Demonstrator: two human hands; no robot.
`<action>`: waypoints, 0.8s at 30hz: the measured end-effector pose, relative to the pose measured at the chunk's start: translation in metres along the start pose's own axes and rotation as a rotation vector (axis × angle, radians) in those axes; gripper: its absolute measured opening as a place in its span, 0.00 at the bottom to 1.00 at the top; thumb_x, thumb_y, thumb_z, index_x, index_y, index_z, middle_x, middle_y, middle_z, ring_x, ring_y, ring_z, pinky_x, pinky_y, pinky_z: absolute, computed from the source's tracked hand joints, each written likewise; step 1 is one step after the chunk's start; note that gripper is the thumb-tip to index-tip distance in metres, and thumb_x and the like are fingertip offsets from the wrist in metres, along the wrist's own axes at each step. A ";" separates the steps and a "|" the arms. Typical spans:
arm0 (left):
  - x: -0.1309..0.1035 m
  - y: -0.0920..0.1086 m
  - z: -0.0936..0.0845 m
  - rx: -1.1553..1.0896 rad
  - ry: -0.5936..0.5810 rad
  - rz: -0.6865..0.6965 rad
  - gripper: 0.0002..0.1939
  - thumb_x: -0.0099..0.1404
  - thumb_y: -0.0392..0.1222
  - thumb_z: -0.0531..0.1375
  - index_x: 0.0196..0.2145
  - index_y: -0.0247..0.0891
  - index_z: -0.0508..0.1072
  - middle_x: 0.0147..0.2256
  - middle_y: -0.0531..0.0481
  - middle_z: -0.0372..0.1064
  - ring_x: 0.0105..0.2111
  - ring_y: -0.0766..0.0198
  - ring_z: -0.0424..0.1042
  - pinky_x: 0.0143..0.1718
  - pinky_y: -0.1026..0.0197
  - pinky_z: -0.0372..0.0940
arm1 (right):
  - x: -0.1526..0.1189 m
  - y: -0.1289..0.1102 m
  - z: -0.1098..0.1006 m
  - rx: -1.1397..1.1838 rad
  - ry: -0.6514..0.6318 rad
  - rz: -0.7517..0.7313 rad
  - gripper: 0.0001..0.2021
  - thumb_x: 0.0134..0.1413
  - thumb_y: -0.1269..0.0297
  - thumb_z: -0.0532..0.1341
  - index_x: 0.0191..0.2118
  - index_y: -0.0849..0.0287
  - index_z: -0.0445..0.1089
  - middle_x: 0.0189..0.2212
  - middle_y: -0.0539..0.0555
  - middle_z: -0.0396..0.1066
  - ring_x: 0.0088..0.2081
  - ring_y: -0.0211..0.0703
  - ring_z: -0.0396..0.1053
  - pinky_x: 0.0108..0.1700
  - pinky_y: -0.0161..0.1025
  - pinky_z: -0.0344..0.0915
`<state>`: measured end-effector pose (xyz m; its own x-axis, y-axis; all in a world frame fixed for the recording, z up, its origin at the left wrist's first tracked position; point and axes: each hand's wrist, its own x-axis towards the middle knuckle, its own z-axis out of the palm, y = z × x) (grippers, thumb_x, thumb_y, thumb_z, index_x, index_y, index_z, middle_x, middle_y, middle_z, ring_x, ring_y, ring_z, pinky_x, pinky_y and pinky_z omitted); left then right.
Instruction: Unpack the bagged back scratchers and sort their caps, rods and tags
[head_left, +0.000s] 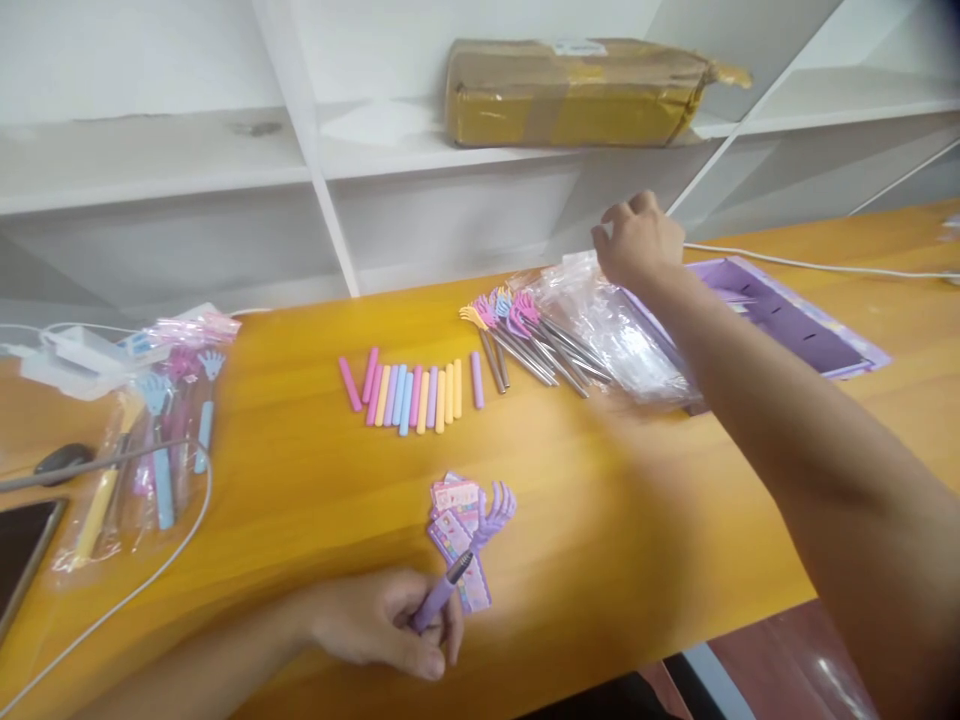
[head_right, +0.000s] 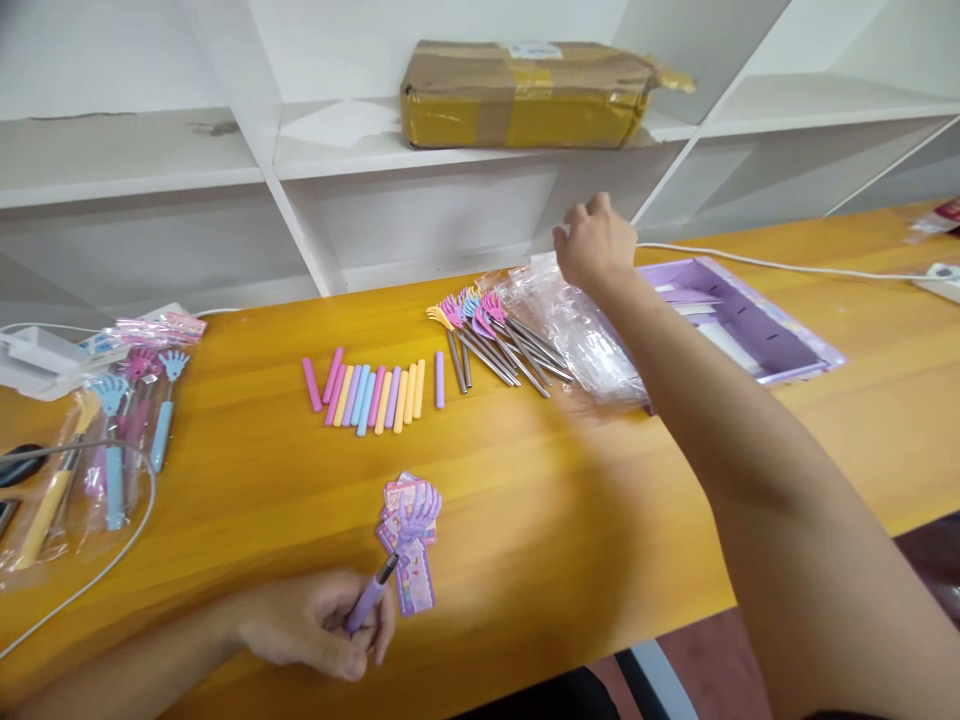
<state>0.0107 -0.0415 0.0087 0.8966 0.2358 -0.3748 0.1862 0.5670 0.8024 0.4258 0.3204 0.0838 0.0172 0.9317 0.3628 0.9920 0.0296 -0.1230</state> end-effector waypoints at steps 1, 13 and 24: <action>0.000 0.000 0.000 0.001 -0.003 -0.001 0.27 0.63 0.65 0.72 0.40 0.37 0.74 0.28 0.57 0.60 0.25 0.70 0.56 0.26 0.64 0.50 | -0.007 0.000 0.005 -0.015 0.031 -0.107 0.28 0.78 0.51 0.52 0.67 0.68 0.69 0.70 0.74 0.59 0.66 0.67 0.63 0.68 0.62 0.58; 0.001 0.004 -0.002 -0.023 -0.020 -0.074 0.28 0.61 0.66 0.73 0.40 0.39 0.74 0.28 0.58 0.60 0.25 0.69 0.55 0.26 0.64 0.50 | -0.052 0.057 0.134 0.167 -0.221 -0.290 0.35 0.76 0.44 0.39 0.79 0.54 0.55 0.79 0.57 0.49 0.79 0.64 0.45 0.76 0.69 0.47; 0.000 0.005 0.001 -0.016 0.017 -0.048 0.29 0.61 0.67 0.73 0.40 0.38 0.73 0.28 0.56 0.61 0.27 0.68 0.57 0.29 0.63 0.51 | -0.042 0.038 0.106 0.143 -0.349 -0.269 0.37 0.74 0.43 0.40 0.77 0.58 0.58 0.78 0.62 0.50 0.77 0.71 0.47 0.73 0.74 0.49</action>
<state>0.0125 -0.0396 0.0132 0.8795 0.2214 -0.4212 0.2228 0.5904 0.7758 0.4493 0.3205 -0.0345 -0.3058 0.9495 0.0697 0.9277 0.3137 -0.2024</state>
